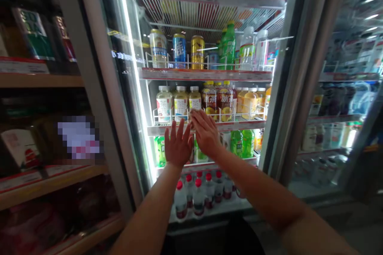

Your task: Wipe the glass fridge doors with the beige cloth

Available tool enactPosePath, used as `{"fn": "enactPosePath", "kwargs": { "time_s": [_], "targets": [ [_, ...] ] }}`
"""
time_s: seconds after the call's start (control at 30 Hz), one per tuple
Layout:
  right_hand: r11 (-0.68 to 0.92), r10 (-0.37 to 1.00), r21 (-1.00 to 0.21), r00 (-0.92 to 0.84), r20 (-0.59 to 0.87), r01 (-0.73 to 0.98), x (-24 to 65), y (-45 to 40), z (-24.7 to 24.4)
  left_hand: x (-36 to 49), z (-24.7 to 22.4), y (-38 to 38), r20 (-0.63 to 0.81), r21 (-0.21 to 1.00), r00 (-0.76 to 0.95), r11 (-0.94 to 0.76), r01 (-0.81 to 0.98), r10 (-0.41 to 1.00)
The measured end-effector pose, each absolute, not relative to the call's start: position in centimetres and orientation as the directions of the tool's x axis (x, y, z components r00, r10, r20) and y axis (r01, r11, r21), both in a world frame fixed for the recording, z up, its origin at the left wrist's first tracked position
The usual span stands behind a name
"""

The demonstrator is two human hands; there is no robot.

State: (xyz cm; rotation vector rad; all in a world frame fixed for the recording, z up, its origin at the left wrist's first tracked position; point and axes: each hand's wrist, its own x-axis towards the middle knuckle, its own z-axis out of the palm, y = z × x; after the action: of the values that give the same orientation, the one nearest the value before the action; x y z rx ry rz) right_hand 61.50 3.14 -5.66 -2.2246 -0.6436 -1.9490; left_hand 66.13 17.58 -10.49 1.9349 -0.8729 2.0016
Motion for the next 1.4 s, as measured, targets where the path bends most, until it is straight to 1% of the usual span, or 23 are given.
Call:
{"fn": "enactPosePath", "kwargs": {
  "time_s": [0.07, 0.13, 0.2, 0.23, 0.27, 0.37, 0.4, 0.43, 0.53, 0.6, 0.63, 0.73, 0.8, 0.83, 0.93, 1.0, 1.03, 1.17, 1.2, 1.23, 1.27, 1.37, 1.4],
  "targets": [
    [-0.9, 0.257, 0.202, 0.095, 0.962, 0.387, 61.8, 3.6, -3.5, 66.1, -10.5, 17.6, 0.966, -0.254, -0.1, -0.802, -0.541, -0.238],
    [-0.911, 0.219, 0.171, 0.088, 0.972, 0.374, 62.1, 3.7, -1.4, 66.1, -10.5, 17.6, 0.967, -0.247, -0.085, -0.809, -0.534, -0.239],
    [-0.92, 0.187, 0.149, 0.069, 0.98, 0.363, 62.3, 3.6, -0.4, 66.0, -10.5, 17.6, 0.966, -0.249, -0.079, -0.811, -0.529, -0.245],
    [-0.917, 0.202, 0.167, 0.06, 0.977, 0.362, 62.3, 3.5, -0.5, 66.0, -10.4, 17.6, 0.966, -0.251, -0.08, -0.81, -0.53, -0.247],
    [-0.908, 0.245, 0.21, 0.053, 0.968, 0.364, 62.3, 3.3, -0.9, 65.9, -10.4, 17.6, 0.965, -0.252, -0.083, -0.808, -0.532, -0.247],
    [-0.841, 0.437, 0.385, 0.058, 0.897, 0.38, 62.0, 1.9, -2.5, 66.0, -10.4, 17.6, 0.967, -0.25, -0.092, -0.805, -0.538, -0.239],
    [-0.83, 0.462, 0.408, 0.058, 0.885, 0.38, 61.9, 1.2, -2.8, 66.0, -10.4, 17.6, 0.967, -0.247, -0.089, -0.805, -0.54, -0.238],
    [-0.836, 0.451, 0.402, 0.05, 0.891, 0.374, 61.7, 0.4, -2.9, 66.0, -10.4, 17.6, 0.968, -0.246, -0.089, -0.805, -0.54, -0.236],
    [-0.899, 0.289, 0.277, -0.016, 0.957, 0.339, 61.2, -2.4, -2.5, 66.2, -10.4, 17.6, 0.965, -0.258, -0.102, -0.804, -0.535, -0.242],
    [-0.918, 0.223, 0.227, -0.049, 0.974, 0.325, 60.8, -3.8, -2.7, 66.2, -10.4, 17.6, 0.963, -0.265, -0.113, -0.806, -0.529, -0.243],
    [-0.917, 0.233, 0.234, -0.042, 0.971, 0.322, 60.6, -4.4, -3.1, 66.2, -10.5, 17.6, 0.963, -0.266, -0.112, -0.806, -0.529, -0.244],
    [-0.882, 0.373, 0.337, 0.051, 0.927, 0.329, 59.9, -5.5, -4.3, 66.3, -10.5, 17.6, 0.966, -0.255, -0.102, -0.799, -0.544, -0.239],
    [-0.868, 0.42, 0.37, 0.092, 0.903, 0.331, 59.6, -6.2, -4.3, 66.4, -10.5, 17.6, 0.968, -0.244, -0.088, -0.792, -0.56, -0.235],
    [-0.878, 0.398, 0.353, 0.084, 0.914, 0.322, 59.6, -6.6, -3.9, 66.5, -10.6, 17.6, 0.969, -0.236, -0.079, -0.789, -0.567, -0.234],
    [-0.938, 0.212, 0.211, -0.027, 0.977, 0.274, 59.7, -8.0, -2.7, 66.6, -10.7, 17.7, 0.972, -0.214, -0.052, -0.785, -0.581, -0.227],
    [-0.956, 0.132, 0.149, -0.085, 0.988, 0.251, 59.7, -8.7, -3.0, 66.6, -10.7, 17.7, 0.972, -0.216, -0.05, -0.782, -0.585, -0.231],
    [-0.956, 0.139, 0.156, -0.086, 0.987, 0.248, 59.6, -9.0, -3.5, 66.6, -10.7, 17.7, 0.971, -0.222, -0.056, -0.782, -0.583, -0.234],
    [-0.908, 0.328, 0.31, 0.02, 0.944, 0.281, 59.0, -10.5, -6.1, 66.6, -10.6, 17.7, 0.966, -0.246, -0.076, -0.787, -0.565, -0.247],
    [-0.899, 0.35, 0.329, 0.024, 0.936, 0.288, 58.9, -11.0, -6.3, 66.6, -10.6, 17.7, 0.966, -0.247, -0.079, -0.789, -0.562, -0.247],
    [-0.901, 0.343, 0.327, 0.006, 0.939, 0.287, 58.9, -11.7, -6.2, 66.6, -10.5, 17.7, 0.965, -0.251, -0.083, -0.789, -0.561, -0.249],
    [-0.912, 0.305, 0.302, -0.032, 0.952, 0.278, 58.9, -12.3, -5.8, 66.6, -10.5, 17.7, 0.964, -0.256, -0.089, -0.788, -0.56, -0.25],
    [-0.956, 0.121, 0.16, -0.165, 0.979, 0.247, 59.0, -14.1, -5.0, 66.6, -10.5, 17.7, 0.965, -0.253, -0.093, -0.785, -0.565, -0.244],
    [-0.961, 0.084, 0.128, -0.185, 0.979, 0.245, 59.0, -14.4, -5.1, 66.6, -10.5, 17.7, 0.966, -0.251, -0.09, -0.783, -0.569, -0.244]
  ]
}}
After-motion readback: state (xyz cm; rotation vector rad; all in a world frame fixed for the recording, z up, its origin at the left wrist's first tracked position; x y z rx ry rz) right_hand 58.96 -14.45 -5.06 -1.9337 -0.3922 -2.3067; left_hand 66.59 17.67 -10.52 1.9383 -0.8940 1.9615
